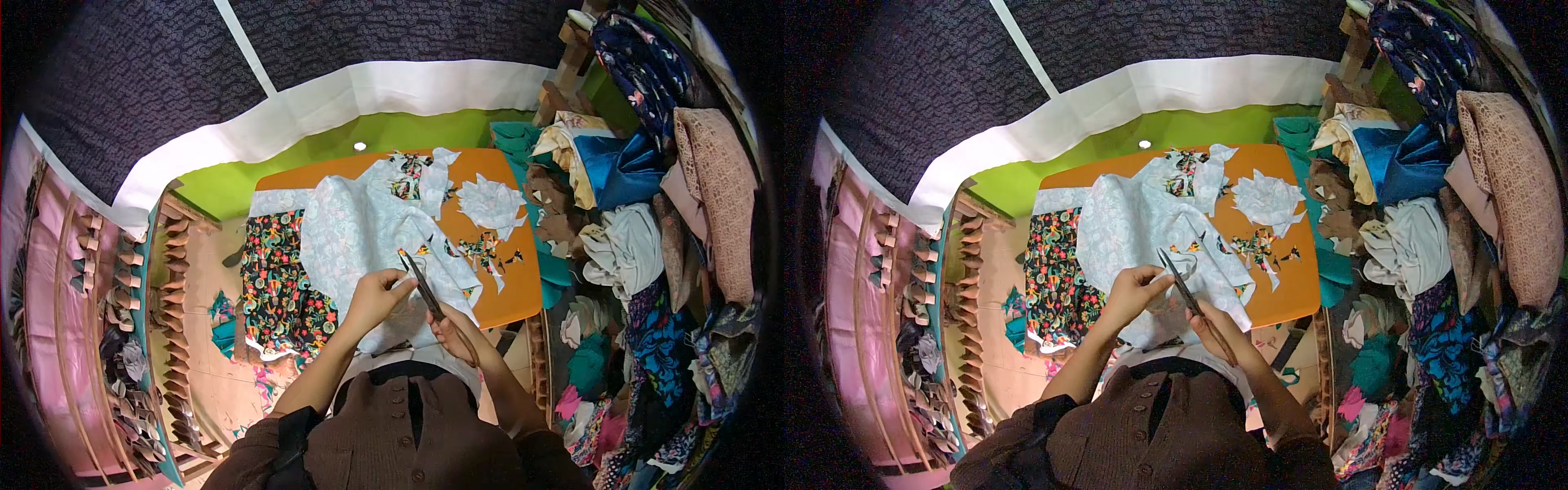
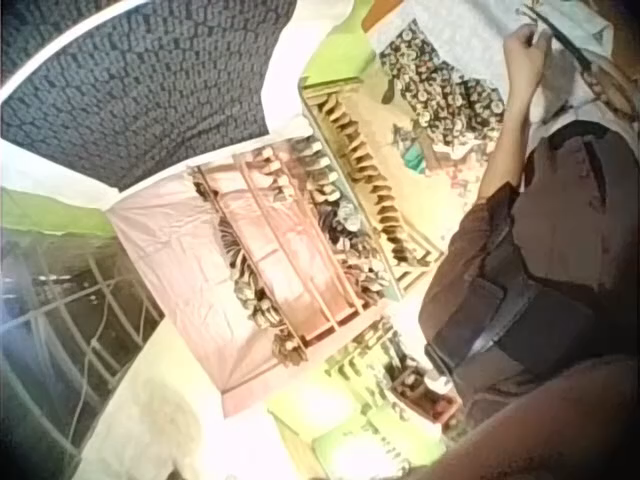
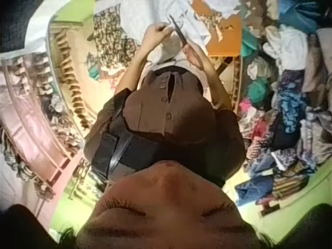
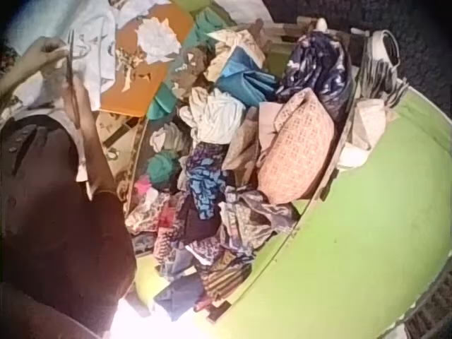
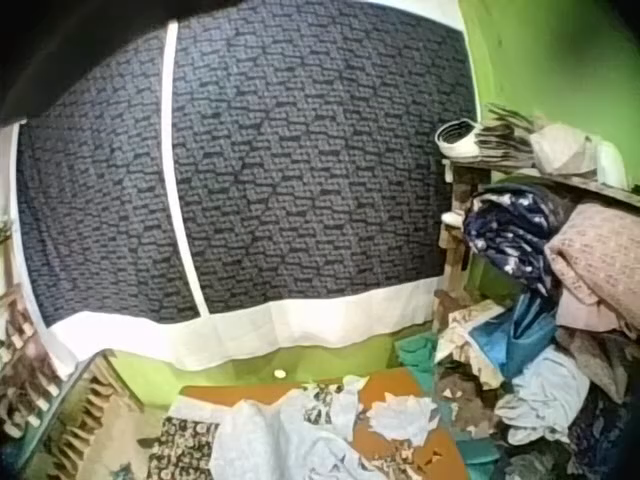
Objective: Cutting patterns out of floral fabric using scissors.
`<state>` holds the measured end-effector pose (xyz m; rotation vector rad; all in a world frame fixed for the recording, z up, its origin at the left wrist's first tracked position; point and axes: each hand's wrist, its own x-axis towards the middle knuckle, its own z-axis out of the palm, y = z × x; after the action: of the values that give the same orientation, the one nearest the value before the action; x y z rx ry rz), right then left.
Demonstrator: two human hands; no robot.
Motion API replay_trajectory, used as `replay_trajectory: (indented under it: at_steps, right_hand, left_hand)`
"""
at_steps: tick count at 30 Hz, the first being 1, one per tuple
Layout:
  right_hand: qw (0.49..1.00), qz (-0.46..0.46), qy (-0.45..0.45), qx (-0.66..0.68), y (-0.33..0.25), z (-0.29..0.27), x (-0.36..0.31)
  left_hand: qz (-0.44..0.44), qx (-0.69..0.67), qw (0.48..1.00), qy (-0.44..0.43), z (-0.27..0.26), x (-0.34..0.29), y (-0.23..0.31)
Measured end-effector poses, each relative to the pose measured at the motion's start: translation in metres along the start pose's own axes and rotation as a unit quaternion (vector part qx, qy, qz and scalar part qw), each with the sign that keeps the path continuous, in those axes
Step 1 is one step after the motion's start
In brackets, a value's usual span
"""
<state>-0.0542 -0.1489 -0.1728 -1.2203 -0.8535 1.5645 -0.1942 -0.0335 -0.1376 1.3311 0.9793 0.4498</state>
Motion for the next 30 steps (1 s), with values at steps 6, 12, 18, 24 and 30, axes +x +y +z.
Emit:
replay_trajectory:
  at_steps: [6, 12, 18, 24, 30]
  right_hand:
    - [0.999, 0.028, -0.004, -0.018, -0.009, 0.003, -0.004]
    - [1.000, -0.019, -0.011, -0.016, 0.012, -0.003, 0.001]
    - [0.988, -0.071, -0.004, -0.140, 0.004, -0.004, -0.001]
    - [0.983, -0.083, -0.015, -0.163, -0.005, -0.001, -0.006]
    - [0.971, -0.148, -0.003, -0.189, -0.006, 0.005, -0.006]
  left_hand:
    - [0.063, 0.117, 0.990, 0.040, -0.003, -0.003, 0.005]
    - [0.051, 0.146, 0.988, 0.003, -0.005, -0.003, 0.004]
    - [0.012, 0.140, 0.990, -0.026, -0.006, -0.009, 0.019]
    - [0.058, 0.136, 0.989, -0.002, -0.004, -0.008, 0.014]
    - [0.055, 0.098, 0.994, 0.011, -0.002, -0.005, 0.005]
